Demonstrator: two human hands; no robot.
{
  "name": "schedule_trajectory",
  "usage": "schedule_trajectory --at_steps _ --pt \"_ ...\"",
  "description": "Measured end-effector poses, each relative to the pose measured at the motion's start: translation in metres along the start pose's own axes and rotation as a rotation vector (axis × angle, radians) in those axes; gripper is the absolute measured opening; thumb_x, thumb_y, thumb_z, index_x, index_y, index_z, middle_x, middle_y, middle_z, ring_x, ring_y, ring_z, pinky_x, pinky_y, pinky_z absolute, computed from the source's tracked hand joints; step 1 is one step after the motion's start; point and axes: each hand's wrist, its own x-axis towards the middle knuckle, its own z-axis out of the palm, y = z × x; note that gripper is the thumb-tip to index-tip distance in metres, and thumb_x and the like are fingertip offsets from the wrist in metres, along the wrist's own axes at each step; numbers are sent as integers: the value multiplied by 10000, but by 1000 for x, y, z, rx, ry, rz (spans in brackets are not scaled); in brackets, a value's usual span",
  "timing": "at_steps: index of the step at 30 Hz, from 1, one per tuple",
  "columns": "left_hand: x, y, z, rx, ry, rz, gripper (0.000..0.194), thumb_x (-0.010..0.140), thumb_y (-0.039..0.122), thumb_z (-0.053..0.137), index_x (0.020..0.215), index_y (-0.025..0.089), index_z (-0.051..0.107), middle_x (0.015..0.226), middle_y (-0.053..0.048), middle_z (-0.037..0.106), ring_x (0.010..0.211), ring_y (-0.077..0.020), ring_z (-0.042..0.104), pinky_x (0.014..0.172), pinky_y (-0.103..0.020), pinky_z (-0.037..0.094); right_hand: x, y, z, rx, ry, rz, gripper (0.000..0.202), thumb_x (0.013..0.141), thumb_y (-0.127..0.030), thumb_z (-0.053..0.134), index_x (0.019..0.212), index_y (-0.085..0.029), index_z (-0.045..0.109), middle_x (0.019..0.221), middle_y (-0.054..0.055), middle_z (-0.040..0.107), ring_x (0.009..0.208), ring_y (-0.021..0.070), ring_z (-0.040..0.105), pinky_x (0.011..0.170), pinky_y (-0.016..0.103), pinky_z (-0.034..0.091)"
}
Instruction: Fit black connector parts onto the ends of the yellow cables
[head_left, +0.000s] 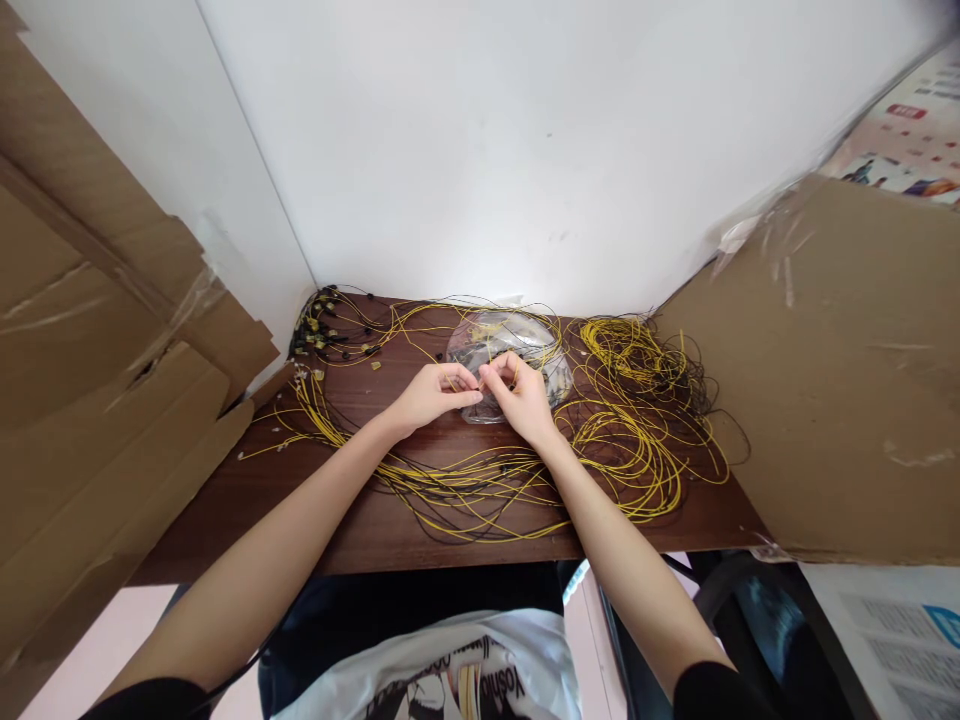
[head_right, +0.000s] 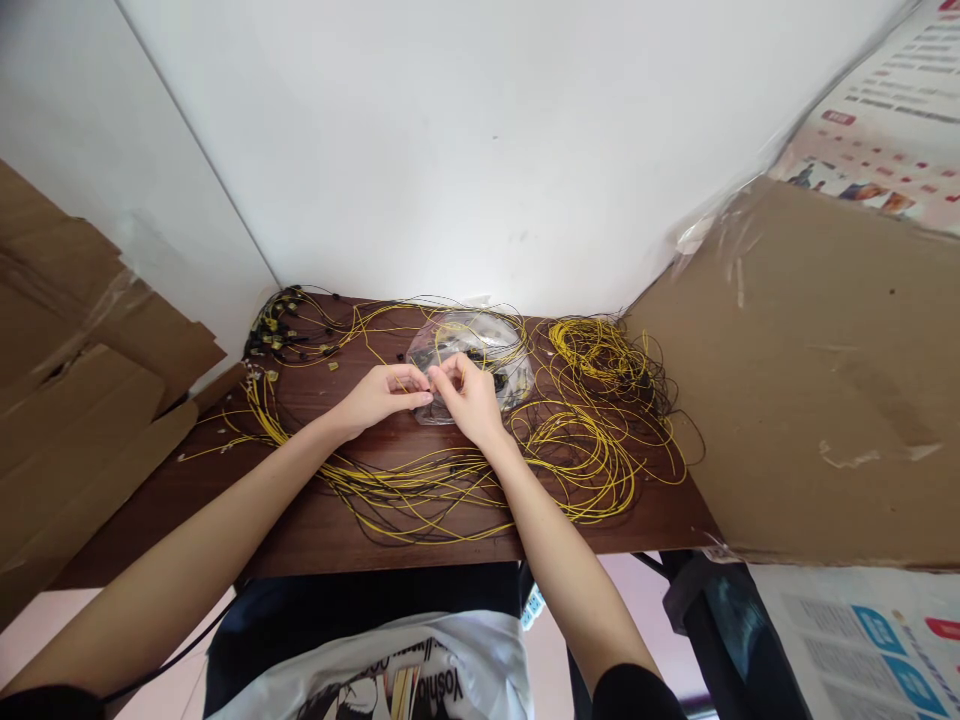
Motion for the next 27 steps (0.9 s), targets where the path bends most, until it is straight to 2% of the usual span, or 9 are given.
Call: schedule_trajectory --at_steps 4,10,17,23,27 --pt "0 0 0 -10 -7 0 295 628 343 734 766 110 618 715 -21 623 675 -122 564 698 -273 445 0 1 0 -102 -34 -9 270 807 -430 561 703 -181 557 674 8 614 602 126 548 595 251 449" --pt "0 1 0 -2 11 -4 279 616 330 744 745 114 623 711 -22 625 663 -117 561 689 -265 438 2 6 0 129 -36 73 289 842 -457 500 719 -197 481 652 4 614 606 133 582 628 266 478" --pt "0 -1 0 -23 -10 -3 289 632 334 733 772 110 617 720 -25 622 683 -124 566 703 -273 441 2 4 -1 -77 -70 13 304 804 -467 554 703 -181 540 683 2 601 620 124 535 627 251 442" --pt "1 -2 -1 1 0 2 266 634 322 735 751 113 618 712 -23 617 663 -116 557 681 -261 434 4 12 0 184 -68 83 304 836 -475 505 718 -197 473 657 -1 611 605 126 568 636 262 469" --pt "1 -3 -1 -10 -1 5 271 636 318 734 769 114 616 720 -23 623 679 -121 567 701 -270 442 3 12 -1 54 -72 59 310 805 -472 556 699 -183 519 651 -6 576 597 118 518 592 244 425"
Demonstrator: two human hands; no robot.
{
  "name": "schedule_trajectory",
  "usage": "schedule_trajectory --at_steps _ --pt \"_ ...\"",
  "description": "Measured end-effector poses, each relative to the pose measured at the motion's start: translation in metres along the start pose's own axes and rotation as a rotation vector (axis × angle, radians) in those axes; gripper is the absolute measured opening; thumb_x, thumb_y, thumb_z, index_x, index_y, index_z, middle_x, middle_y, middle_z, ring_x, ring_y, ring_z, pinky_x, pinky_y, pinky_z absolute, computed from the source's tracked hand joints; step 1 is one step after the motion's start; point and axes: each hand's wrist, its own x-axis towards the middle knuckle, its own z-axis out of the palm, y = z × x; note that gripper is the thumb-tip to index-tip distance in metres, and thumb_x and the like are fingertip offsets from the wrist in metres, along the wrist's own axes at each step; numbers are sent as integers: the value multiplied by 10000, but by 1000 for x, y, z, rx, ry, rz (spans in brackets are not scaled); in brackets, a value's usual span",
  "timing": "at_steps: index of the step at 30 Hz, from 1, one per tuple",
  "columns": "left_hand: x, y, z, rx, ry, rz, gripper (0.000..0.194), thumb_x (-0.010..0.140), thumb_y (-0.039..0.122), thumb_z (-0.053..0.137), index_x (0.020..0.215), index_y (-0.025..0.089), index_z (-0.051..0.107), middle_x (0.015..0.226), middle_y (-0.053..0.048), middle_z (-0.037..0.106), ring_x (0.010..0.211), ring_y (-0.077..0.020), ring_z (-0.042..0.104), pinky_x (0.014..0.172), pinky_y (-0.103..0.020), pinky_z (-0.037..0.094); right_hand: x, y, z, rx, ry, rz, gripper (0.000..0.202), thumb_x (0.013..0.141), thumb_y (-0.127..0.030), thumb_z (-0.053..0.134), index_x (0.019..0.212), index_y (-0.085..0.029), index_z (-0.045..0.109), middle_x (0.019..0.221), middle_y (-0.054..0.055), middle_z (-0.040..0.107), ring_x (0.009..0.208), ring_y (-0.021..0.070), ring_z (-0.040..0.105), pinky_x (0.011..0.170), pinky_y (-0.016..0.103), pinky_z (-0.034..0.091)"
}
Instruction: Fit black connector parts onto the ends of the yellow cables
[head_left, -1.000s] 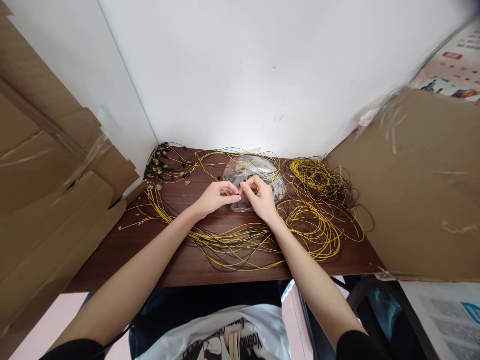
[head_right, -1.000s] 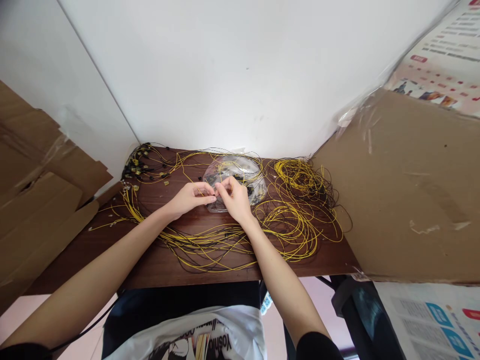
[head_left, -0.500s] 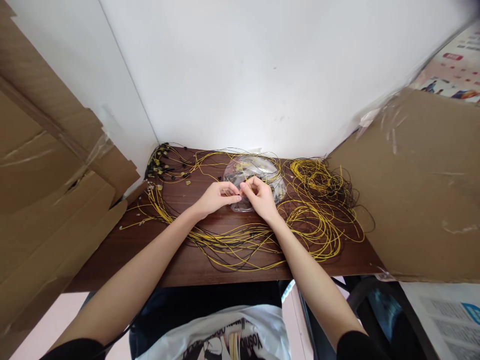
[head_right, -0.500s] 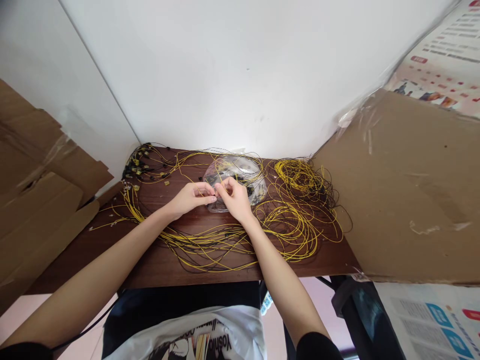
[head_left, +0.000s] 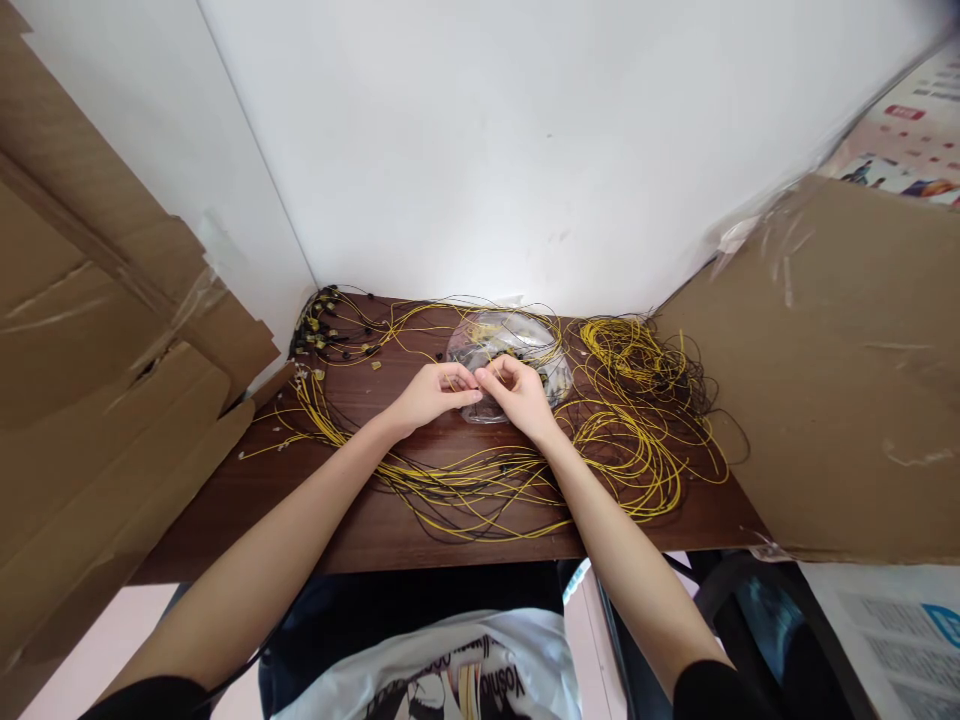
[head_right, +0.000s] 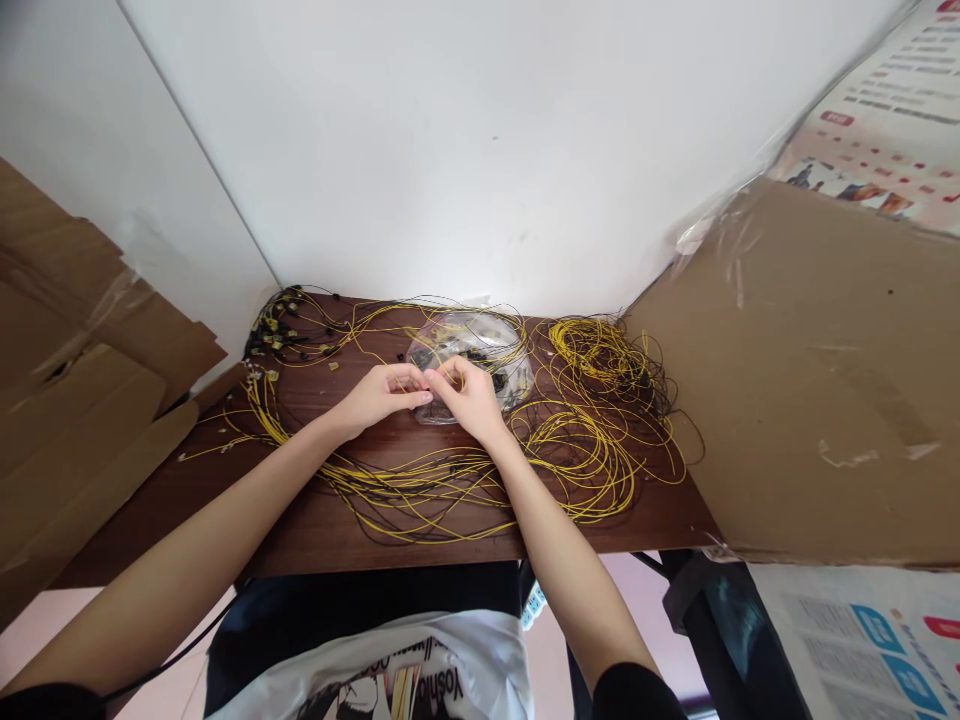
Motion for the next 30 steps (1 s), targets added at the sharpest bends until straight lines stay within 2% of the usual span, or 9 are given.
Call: schedule_trajectory --at_steps 3,8,14,20,26,30 --pt "0 1 0 5 3 -2 274 634 319 733 770 110 618 724 -23 625 681 -120 566 705 -269 441 0 0 0 -47 1 5 336 805 -492 549 677 -184 507 648 -4 574 600 120 515 596 247 418" --pt "-1 2 1 11 6 -10 269 632 319 734 750 108 616 716 -25 619 661 -111 553 679 -253 427 1 3 2 127 7 38 342 844 -518 470 697 -212 427 649 -1 602 615 134 564 648 269 456" --pt "0 -1 1 -27 -8 -7 274 629 302 737 773 106 610 709 -15 609 661 -109 550 681 -255 430 0 0 1 -63 -4 -11 338 796 -479 565 638 -185 509 612 -17 536 572 113 466 567 245 374" --pt "-1 2 2 -27 0 -12 261 628 300 738 741 102 610 690 -9 605 646 -99 541 674 -248 423 0 -1 1 40 37 14 330 839 -481 499 682 -190 481 649 4 595 601 126 535 622 259 427" --pt "0 2 1 -47 -3 -21 276 624 297 740 776 103 613 723 -18 616 676 -109 558 700 -264 434 -2 -5 1 -99 8 -27 305 804 -454 562 672 -181 532 648 -7 564 590 117 482 574 243 378" --pt "0 1 1 -40 -4 -19 259 629 287 735 764 103 613 717 -17 616 665 -102 551 680 -250 426 -2 -6 1 -103 72 -36 287 841 -418 521 672 -187 503 628 -10 558 570 117 484 575 249 376"
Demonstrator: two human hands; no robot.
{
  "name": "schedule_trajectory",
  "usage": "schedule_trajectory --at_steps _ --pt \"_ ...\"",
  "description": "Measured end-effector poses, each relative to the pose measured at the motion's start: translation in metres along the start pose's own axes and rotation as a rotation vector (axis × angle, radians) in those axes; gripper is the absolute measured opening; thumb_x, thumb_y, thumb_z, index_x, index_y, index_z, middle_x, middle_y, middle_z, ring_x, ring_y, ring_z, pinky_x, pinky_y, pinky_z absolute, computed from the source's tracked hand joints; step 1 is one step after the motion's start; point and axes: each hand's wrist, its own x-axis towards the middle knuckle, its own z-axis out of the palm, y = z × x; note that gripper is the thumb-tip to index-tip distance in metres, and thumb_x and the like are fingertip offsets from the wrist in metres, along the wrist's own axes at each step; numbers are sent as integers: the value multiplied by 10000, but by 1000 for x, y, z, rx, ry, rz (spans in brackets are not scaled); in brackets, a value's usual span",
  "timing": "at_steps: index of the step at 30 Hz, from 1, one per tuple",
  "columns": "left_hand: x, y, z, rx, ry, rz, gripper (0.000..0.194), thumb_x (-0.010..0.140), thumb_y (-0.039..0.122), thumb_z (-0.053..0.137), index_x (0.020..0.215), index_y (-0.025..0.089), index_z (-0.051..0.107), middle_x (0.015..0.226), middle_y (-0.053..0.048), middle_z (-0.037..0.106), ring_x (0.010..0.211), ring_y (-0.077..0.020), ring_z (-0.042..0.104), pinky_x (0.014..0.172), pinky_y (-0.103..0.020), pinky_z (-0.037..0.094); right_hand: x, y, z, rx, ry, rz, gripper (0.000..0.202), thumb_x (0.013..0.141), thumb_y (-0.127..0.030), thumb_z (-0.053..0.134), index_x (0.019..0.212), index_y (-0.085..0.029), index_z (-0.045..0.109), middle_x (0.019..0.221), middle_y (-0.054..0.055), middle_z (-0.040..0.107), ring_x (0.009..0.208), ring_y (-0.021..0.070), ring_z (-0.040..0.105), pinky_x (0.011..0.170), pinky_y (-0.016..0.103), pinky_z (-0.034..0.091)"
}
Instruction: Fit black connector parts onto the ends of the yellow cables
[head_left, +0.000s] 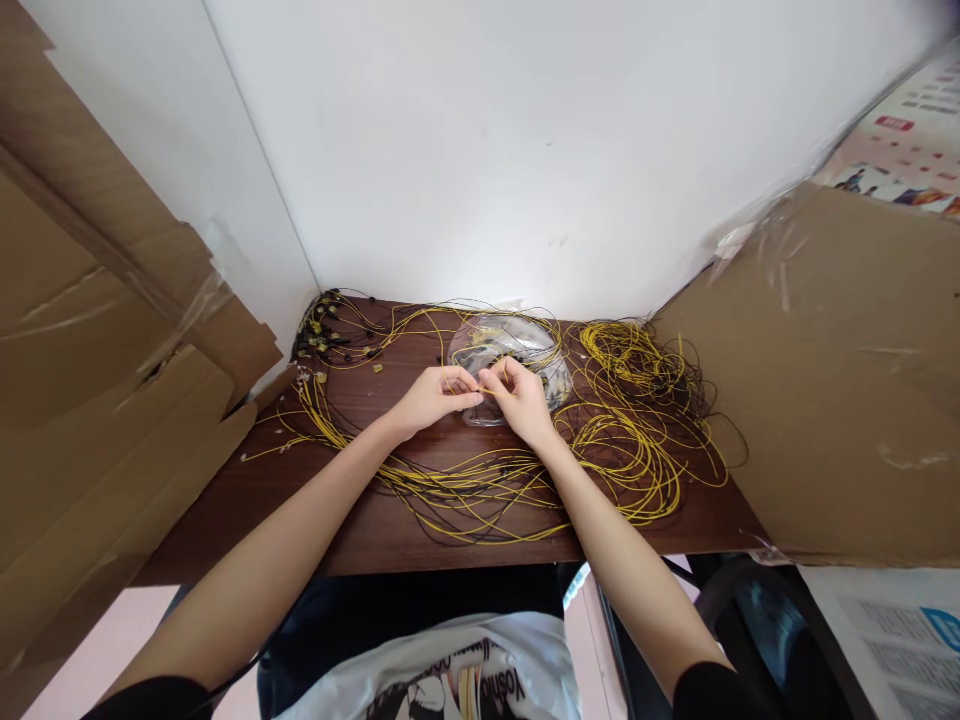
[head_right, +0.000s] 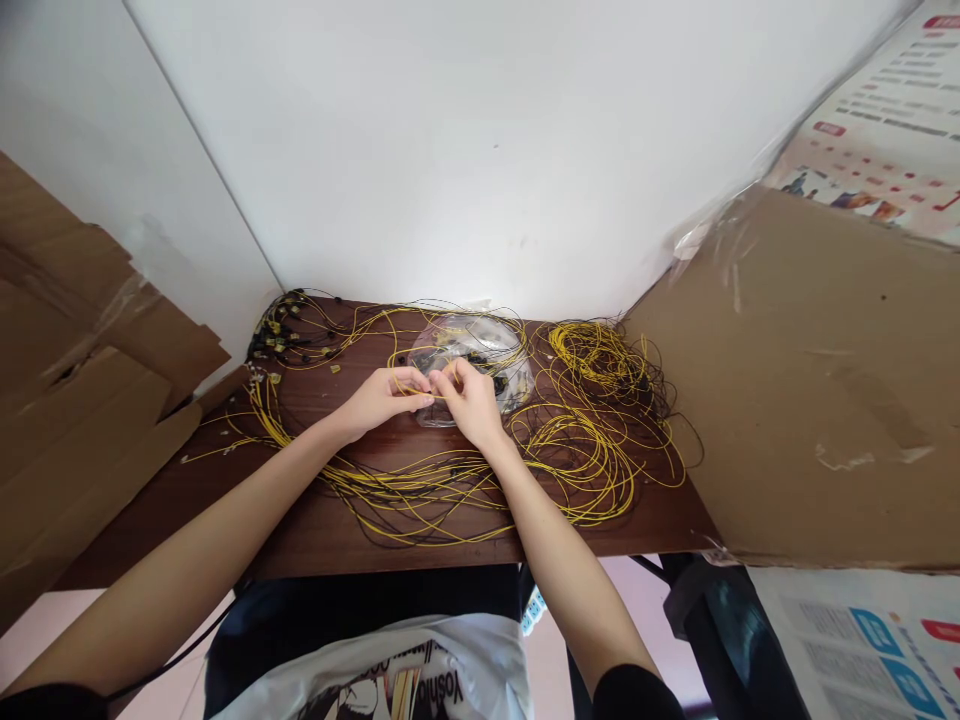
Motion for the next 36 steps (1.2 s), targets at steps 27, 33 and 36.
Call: schedule_trajectory --at_steps 27,33,36 --pt "1 -3 -1 38 -6 15 266 641 320 728 756 114 607 700 -17 613 645 -111 547 661 -257 436 0 -4 -1 -58 -35 -10 296 837 -447 505 683 -197 466 608 -28 488 552 109 421 544 238 349" --pt "1 -5 -3 77 -16 21 256 677 327 705 776 111 607 701 -10 607 656 -109 546 659 -253 429 -1 -3 -1 -34 -91 -18 290 823 -456 536 713 -188 524 693 0 581 618 125 502 606 247 387" --pt "0 -3 -2 78 -4 19 264 662 323 716 783 110 616 723 -18 618 677 -114 554 686 -261 436 0 -1 -1 -44 -63 -21 302 831 -448 525 681 -187 504 634 -17 541 578 114 466 577 241 365"
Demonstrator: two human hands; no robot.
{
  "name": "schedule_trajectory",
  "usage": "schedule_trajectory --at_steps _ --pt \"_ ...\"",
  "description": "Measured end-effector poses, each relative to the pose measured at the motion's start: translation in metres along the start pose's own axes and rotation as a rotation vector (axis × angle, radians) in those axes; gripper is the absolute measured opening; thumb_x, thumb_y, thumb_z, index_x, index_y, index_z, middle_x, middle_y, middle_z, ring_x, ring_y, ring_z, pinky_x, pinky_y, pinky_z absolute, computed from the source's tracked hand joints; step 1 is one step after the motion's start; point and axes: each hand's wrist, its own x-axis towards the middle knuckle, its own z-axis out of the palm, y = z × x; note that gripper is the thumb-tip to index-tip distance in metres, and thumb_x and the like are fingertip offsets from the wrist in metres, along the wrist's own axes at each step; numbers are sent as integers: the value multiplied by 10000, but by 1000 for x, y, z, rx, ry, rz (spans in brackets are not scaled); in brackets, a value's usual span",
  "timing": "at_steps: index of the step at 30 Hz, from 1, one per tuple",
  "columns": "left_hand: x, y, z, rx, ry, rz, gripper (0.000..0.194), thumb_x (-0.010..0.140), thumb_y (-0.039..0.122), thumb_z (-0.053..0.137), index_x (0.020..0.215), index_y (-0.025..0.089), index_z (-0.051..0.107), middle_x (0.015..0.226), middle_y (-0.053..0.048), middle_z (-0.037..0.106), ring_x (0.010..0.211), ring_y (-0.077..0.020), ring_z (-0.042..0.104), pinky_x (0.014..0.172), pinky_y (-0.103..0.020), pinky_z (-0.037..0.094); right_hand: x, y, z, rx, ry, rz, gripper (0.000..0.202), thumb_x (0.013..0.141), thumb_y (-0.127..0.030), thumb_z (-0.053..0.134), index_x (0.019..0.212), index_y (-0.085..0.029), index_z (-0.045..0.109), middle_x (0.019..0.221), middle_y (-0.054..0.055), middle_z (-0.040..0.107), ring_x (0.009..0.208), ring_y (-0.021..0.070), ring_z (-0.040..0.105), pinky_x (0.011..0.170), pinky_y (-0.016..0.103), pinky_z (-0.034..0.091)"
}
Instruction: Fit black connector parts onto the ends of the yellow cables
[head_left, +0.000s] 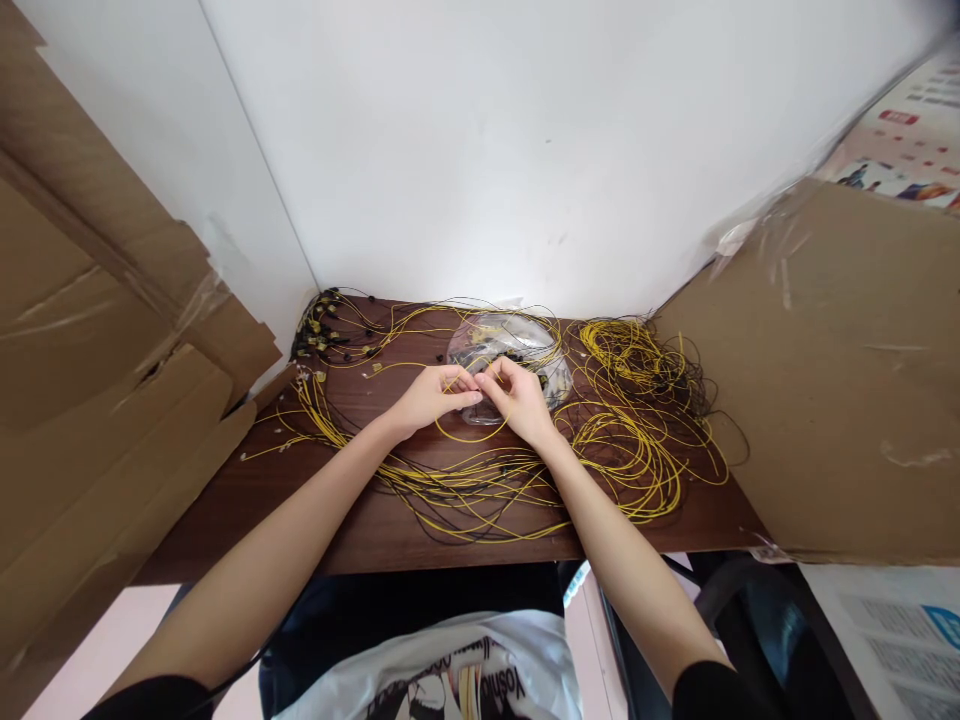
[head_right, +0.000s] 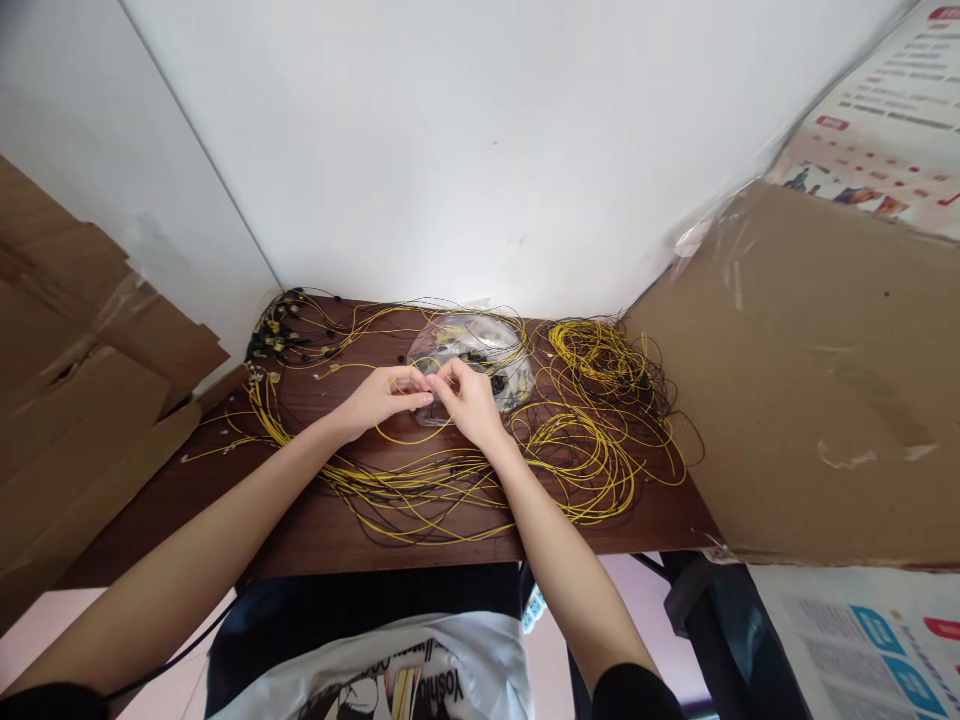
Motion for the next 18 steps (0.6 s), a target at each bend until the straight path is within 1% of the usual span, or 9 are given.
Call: schedule_trajectory --at_steps 3,7,9,14,18 --pt "0 2 0 -9 9 -3 269 648 323 724 773 110 616 727 -22 618 679 -114 554 690 -262 436 0 0 0 27 20 13 302 836 -448 512 682 -189 489 614 -23 519 566 111 453 562 236 360" --pt "0 1 1 -26 3 6 270 654 328 718 765 109 605 710 -19 607 662 -110 546 673 -258 433 0 -1 0 33 -20 16 282 818 -449 539 712 -188 525 679 -1 573 603 123 495 585 245 386" --pt "0 1 1 -17 3 4 275 651 334 719 767 110 607 707 -19 608 657 -111 546 668 -260 432 0 0 0 30 -25 6 279 818 -448 542 711 -191 520 683 2 579 609 129 506 597 252 395" --pt "0 1 1 21 19 -5 271 644 339 720 764 120 615 733 -20 617 674 -115 552 680 -261 433 0 -1 1 107 -5 18 260 863 -437 468 738 -209 468 661 -8 567 607 133 534 624 262 429" --pt "1 0 0 0 -7 0 265 655 335 711 769 119 609 723 -17 618 673 -114 558 683 -262 437 0 -1 0 74 -16 20 262 837 -442 508 743 -198 505 690 1 580 633 134 534 624 257 427"
